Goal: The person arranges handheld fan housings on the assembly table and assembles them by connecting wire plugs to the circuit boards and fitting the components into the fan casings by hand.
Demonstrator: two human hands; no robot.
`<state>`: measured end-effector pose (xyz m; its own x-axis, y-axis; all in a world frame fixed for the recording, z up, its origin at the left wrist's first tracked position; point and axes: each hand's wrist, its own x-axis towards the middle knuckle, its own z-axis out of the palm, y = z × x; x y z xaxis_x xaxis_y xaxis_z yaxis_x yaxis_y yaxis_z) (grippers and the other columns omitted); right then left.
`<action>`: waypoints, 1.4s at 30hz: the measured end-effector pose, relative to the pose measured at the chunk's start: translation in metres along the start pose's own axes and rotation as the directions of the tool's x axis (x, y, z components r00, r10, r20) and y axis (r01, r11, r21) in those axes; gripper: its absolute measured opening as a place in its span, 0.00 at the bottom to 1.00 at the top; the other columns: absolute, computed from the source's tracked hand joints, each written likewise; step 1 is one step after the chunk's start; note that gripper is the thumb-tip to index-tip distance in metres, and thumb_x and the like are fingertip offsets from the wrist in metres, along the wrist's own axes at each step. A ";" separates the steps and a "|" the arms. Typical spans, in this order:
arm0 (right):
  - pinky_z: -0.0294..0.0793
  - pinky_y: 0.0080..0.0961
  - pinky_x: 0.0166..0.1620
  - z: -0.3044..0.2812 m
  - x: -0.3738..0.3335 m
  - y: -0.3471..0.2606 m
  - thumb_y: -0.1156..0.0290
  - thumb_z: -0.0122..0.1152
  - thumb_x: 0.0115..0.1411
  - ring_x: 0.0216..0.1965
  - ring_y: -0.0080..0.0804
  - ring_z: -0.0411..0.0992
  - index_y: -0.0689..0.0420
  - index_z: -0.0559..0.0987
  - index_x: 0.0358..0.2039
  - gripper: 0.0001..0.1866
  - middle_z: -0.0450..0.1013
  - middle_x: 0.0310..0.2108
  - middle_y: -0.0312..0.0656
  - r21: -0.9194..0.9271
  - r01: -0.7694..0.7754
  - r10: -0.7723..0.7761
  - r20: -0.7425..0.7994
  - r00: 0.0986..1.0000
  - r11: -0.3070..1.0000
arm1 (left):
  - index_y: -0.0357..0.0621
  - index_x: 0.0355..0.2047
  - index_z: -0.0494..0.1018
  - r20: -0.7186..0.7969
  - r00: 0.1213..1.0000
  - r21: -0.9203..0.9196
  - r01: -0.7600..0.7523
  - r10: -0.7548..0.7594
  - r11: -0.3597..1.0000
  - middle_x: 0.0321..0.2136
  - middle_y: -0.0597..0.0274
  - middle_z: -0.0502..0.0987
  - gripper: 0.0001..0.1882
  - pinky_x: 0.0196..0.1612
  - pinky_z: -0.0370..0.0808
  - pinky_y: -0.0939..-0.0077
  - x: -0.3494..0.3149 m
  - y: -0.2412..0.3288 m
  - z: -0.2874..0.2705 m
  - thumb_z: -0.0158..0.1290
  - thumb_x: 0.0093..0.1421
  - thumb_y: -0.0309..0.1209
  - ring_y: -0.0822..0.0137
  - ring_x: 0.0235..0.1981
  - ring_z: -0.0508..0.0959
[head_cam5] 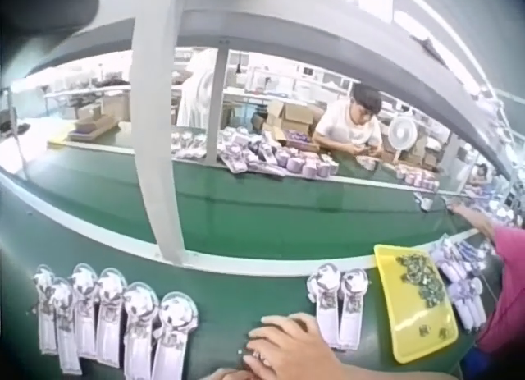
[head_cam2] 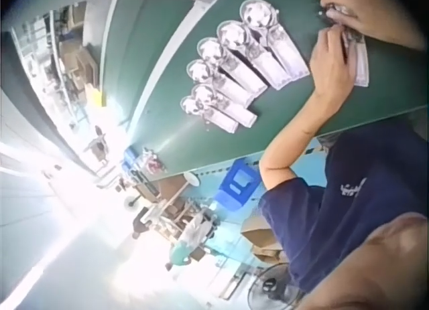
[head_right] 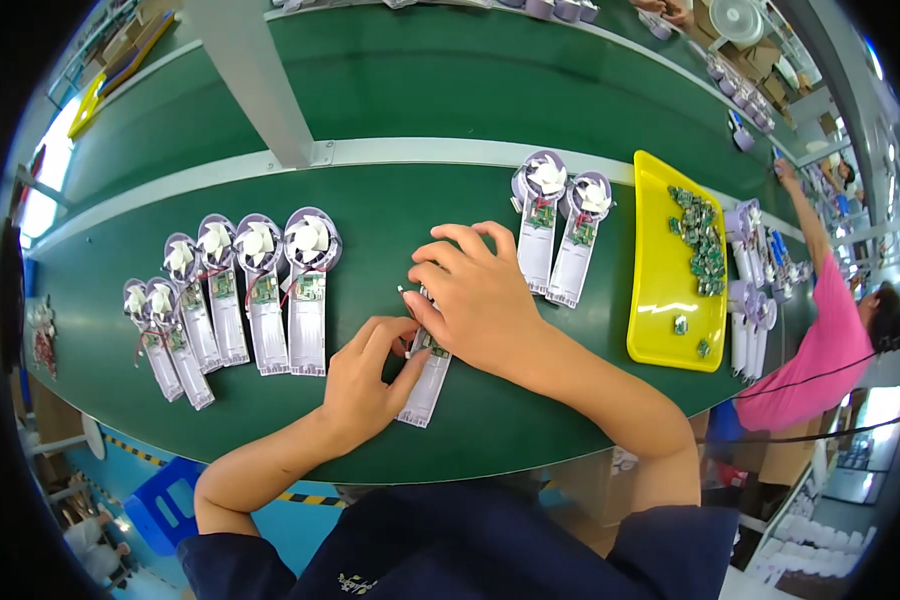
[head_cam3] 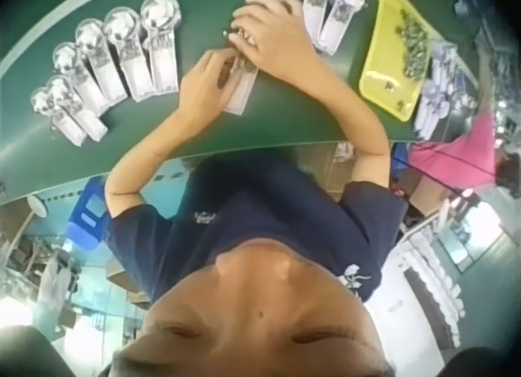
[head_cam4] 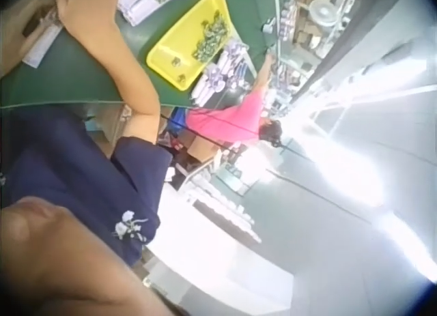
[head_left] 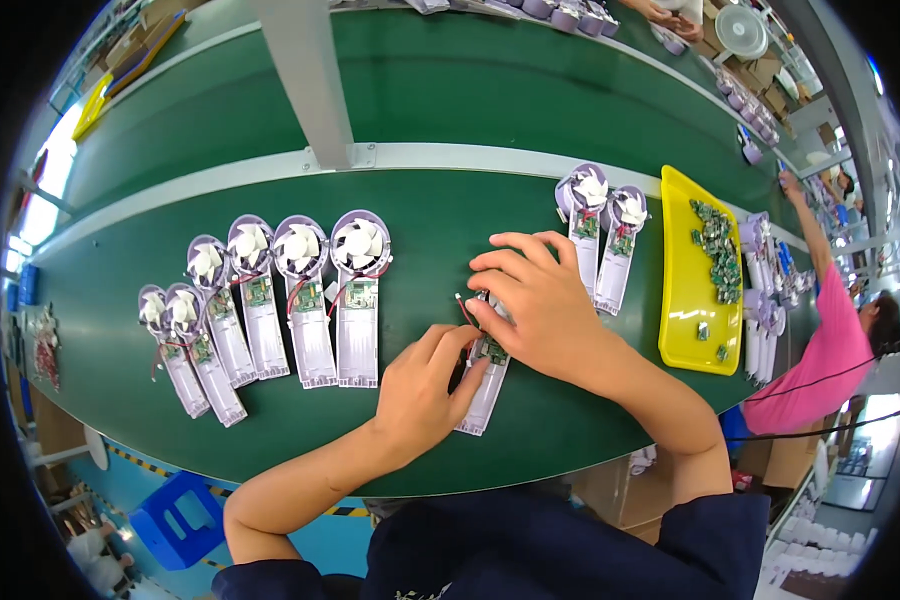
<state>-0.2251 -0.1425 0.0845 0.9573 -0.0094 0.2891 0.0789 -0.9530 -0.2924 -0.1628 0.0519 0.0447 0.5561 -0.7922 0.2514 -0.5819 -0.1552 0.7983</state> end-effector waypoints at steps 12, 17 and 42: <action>0.60 0.48 0.65 0.004 0.016 -0.011 0.63 0.74 0.57 0.59 0.37 0.73 0.52 0.85 0.35 0.10 0.81 0.44 0.32 0.004 -0.017 0.016 0.163 0.986 1.000 | 0.38 0.42 0.76 -0.114 0.993 -0.151 -0.030 0.012 0.988 0.34 0.53 0.79 0.08 0.36 0.78 0.58 -0.003 -0.012 -0.007 0.61 0.63 0.21 0.50 0.34 0.81; 0.60 0.49 0.65 0.003 0.017 -0.018 0.64 0.75 0.56 0.56 0.37 0.74 0.53 0.84 0.39 0.12 0.83 0.37 0.31 -0.002 -0.102 0.101 0.175 0.979 0.995 | 0.39 0.42 0.76 -0.139 0.989 -0.148 -0.076 0.056 0.986 0.34 0.53 0.79 0.09 0.37 0.76 0.58 -0.003 -0.014 -0.005 0.61 0.62 0.19 0.51 0.35 0.79; 0.56 0.44 0.64 -0.009 -0.009 -0.025 0.73 0.76 0.56 0.54 0.31 0.75 0.49 0.86 0.38 0.10 0.82 0.34 0.26 0.320 -0.165 0.148 0.076 0.986 0.933 | 0.42 0.36 0.84 -0.176 0.969 -0.413 0.087 -0.173 0.907 0.32 0.63 0.79 0.05 0.36 0.72 0.67 0.003 -0.017 -0.015 0.67 0.61 0.28 0.63 0.31 0.77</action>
<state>-0.2386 -0.1215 0.0975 0.9767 -0.1276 0.1726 0.0049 -0.7908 -0.6121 -0.1428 0.0609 0.0401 0.7438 -0.6371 0.2020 -0.2343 0.0346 0.9716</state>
